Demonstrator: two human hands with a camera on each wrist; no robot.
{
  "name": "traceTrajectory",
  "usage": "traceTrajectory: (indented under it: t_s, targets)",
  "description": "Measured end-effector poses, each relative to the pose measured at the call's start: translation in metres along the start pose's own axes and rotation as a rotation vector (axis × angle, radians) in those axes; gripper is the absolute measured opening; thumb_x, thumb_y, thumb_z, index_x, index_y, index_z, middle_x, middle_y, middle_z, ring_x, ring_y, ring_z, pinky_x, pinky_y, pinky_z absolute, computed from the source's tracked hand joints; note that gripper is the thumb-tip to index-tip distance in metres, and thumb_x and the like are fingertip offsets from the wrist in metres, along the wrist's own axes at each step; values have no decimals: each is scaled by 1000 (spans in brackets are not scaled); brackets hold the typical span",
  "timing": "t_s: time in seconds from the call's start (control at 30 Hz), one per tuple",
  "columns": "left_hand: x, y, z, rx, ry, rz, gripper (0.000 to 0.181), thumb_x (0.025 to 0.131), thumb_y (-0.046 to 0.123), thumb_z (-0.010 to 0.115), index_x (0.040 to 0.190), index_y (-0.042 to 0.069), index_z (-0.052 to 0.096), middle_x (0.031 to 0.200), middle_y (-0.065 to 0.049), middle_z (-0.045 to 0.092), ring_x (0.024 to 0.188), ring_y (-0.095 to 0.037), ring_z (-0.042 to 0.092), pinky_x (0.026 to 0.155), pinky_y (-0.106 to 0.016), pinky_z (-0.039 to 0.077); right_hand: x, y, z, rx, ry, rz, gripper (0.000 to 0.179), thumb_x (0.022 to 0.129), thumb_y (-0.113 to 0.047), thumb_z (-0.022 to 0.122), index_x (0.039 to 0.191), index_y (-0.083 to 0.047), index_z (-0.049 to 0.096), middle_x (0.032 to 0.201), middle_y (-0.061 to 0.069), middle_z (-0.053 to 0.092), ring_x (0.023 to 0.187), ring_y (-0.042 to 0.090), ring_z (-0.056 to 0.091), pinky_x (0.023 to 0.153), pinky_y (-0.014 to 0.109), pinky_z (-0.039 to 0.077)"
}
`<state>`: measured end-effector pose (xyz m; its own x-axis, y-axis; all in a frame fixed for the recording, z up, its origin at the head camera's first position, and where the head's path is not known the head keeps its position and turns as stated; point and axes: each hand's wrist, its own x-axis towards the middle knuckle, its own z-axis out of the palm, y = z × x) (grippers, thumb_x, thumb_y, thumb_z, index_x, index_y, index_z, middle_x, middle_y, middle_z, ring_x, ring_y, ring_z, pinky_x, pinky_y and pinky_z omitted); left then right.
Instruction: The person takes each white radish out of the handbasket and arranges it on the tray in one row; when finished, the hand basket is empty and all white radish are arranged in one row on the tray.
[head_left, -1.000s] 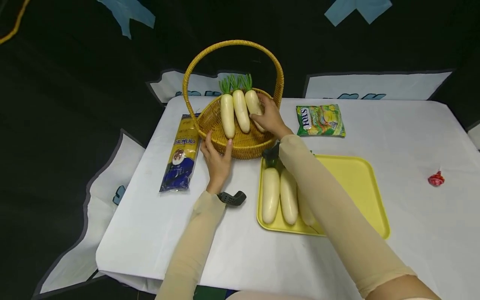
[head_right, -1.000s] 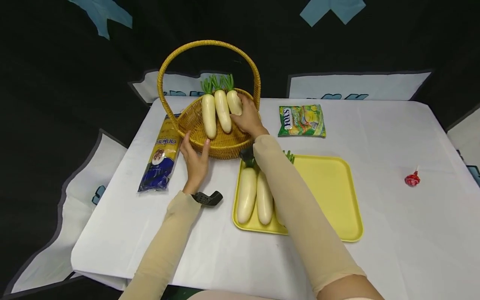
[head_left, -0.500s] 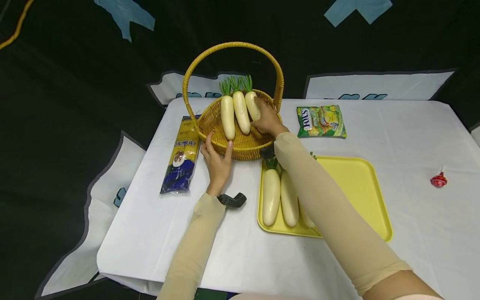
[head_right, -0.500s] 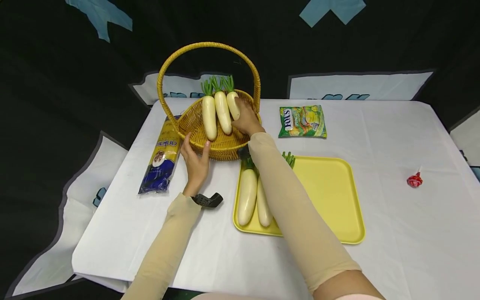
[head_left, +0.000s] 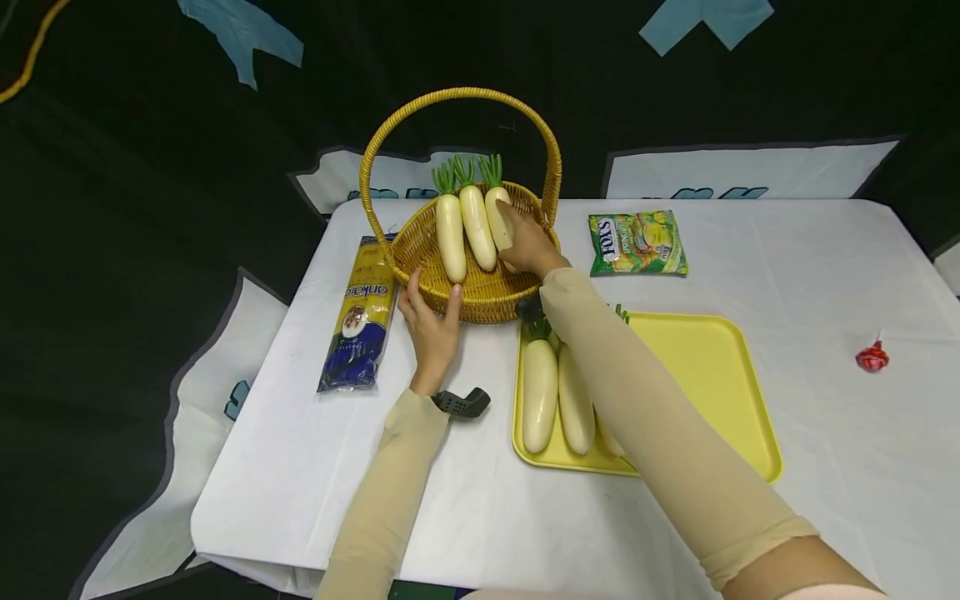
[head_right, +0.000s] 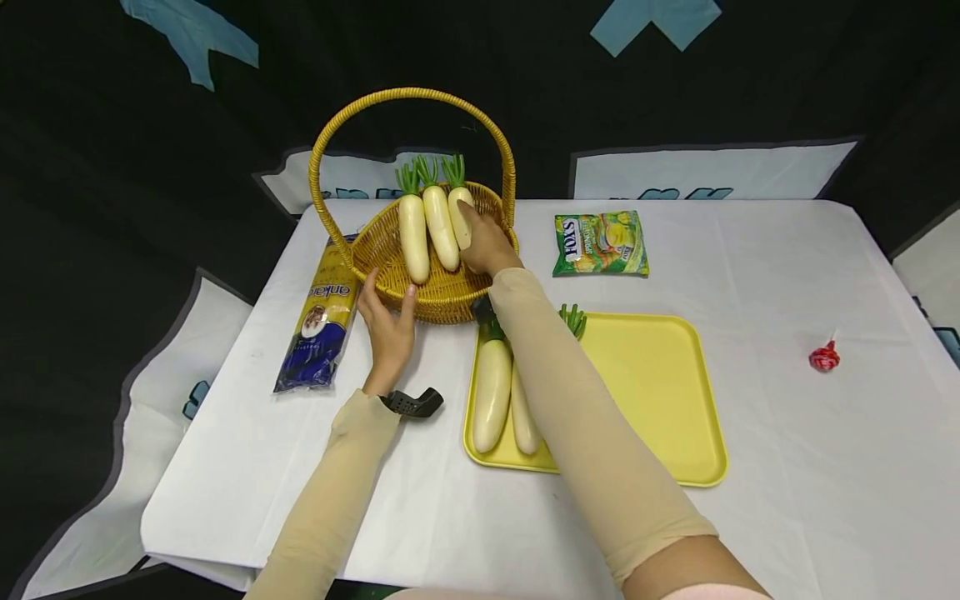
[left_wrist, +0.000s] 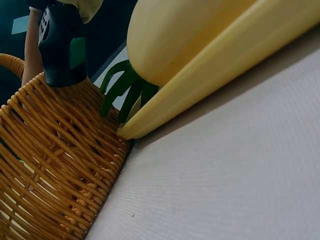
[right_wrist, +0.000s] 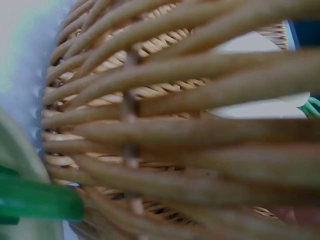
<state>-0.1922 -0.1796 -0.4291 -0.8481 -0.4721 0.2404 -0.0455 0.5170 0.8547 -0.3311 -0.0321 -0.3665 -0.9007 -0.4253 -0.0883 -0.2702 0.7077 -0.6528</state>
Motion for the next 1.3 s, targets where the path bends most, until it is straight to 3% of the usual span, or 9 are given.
traceTrajectory:
  t_s: [0.23, 0.43, 0.63, 0.77, 0.87, 1.1, 1.3]
  targets:
    - [-1, 1, 2, -9, -5, 5, 71, 85, 55, 48, 142, 24, 19, 144, -22, 12, 131, -43, 20, 102, -59, 23, -3, 1, -3, 25, -7, 14, 89, 77, -11, 63, 146, -30, 10, 144, 18, 27, 120, 32, 40, 94, 45, 39]
    - [-1, 3, 4, -8, -12, 5, 71, 85, 57, 47, 142, 25, 18, 143, -21, 13, 131, -42, 21, 102, -59, 23, -6, 2, -7, 96, -12, -28, 89, 77, -11, 65, 146, -25, 12, 147, 14, 25, 126, 30, 36, 99, 43, 36]
    - [-2, 3, 6, -10, -24, -1, 73, 85, 58, 46, 142, 24, 18, 143, -21, 13, 131, -42, 22, 102, -59, 24, -11, 3, -13, 251, -48, -20, 87, 79, -9, 63, 147, -24, 10, 146, 14, 28, 125, 28, 39, 95, 41, 40]
    - [-3, 1, 8, -5, -23, -5, 73, 84, 58, 47, 142, 24, 18, 144, -21, 12, 132, -44, 19, 102, -60, 23, -15, 4, -18, 375, -110, 31, 84, 82, -11, 60, 146, -30, 8, 142, 15, 31, 103, 28, 52, 84, 46, 47]
    - [-3, 1, 8, -1, -16, -1, 72, 84, 57, 48, 142, 26, 18, 144, -21, 11, 132, -44, 18, 103, -59, 22, -18, 1, -22, 487, -149, 63, 82, 84, -11, 58, 146, -30, 7, 140, 14, 32, 92, 26, 54, 80, 51, 48]
    - [-3, 1, 6, 3, -16, -2, 70, 85, 57, 47, 142, 27, 18, 144, -21, 11, 133, -43, 18, 104, -58, 21, -21, 0, -27, 698, -228, 124, 82, 84, -10, 57, 145, -36, 7, 146, 9, 29, 119, 29, 45, 86, 48, 47]
    - [0, -3, 2, 4, -6, 7, 70, 85, 55, 48, 142, 25, 18, 144, -22, 11, 133, -43, 16, 104, -59, 20, -31, -1, -30, 854, -270, 86, 76, 87, -8, 51, 143, -39, 11, 137, 12, 36, 109, 27, 49, 86, 47, 47]
